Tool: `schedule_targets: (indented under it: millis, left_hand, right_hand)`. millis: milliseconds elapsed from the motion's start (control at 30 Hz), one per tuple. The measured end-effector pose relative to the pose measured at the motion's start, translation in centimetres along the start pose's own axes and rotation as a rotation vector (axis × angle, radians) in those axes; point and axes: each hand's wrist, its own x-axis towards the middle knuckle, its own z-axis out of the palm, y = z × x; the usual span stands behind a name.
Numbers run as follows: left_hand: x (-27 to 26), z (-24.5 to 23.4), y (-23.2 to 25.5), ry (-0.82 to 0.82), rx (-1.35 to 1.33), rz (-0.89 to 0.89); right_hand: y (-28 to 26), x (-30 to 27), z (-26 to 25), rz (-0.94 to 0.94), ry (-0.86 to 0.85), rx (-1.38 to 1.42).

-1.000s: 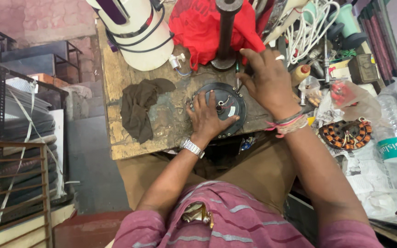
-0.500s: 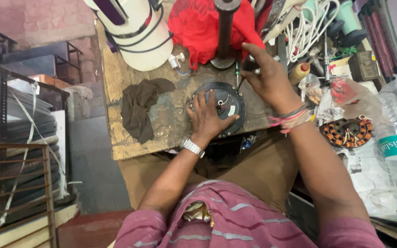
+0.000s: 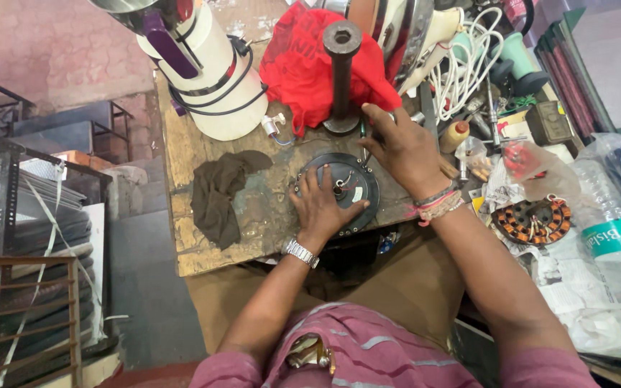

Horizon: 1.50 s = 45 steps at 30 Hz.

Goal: The person is repairing a circular electronic device, likely a fan motor, on a cluttered workbench. They use a screwdriver to tighten screws on the device's casing and manipulate internal wires and components.

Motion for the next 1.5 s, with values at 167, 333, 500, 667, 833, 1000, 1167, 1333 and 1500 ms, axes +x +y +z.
schedule_targets:
  millis: [167,333,500,667,833,1000,1167,1333,1500]
  left_hand:
    - [0.0,0.1,-0.1,0.005,0.042,0.014]
    - [0.3,0.1,0.1,0.002,0.005,-0.007]
    - [-0.1,0.5,-0.3,0.021,0.029,0.009]
    - [-0.3,1.0,-0.5,0.031,0.029,0.019]
    - [-0.3,0.8,-0.5,0.074,0.025,0.043]
    - [-0.2,0.8,-0.5,0.042,0.025,0.026]
    - [-0.2,0.4,-0.3,0.032,0.02,0.015]
    - [-0.3,0.2,0.0,0.011,0.012,-0.009]
    - [0.5,-0.7,0.0,-0.028,0.033,0.011]
  right_hand:
    - [0.5,0.8,-1.5,-0.365,0.05,0.248]
    - [0.6,0.7,-1.5,-0.12,-0.066,0.113]
    - [-0.1,-0.4,-1.0,-0.198,0.097,-0.065]
    - [1.2,0.1,-1.1,-0.11,-0.078,0.256]
    - [-0.7,0.0,-1.3,-0.138,-0.054,-0.015]
    - [1.3,1.1,-1.8,-0.196,-0.24,0.539]
    - [1.0,-0.1,0.1,-0.027,-0.013,0.368]
    - [0.1,-1.2,1.7,-0.019,0.166,0.189]
    - [0.9,-0.5,0.3,-0.105,0.006,0.34]
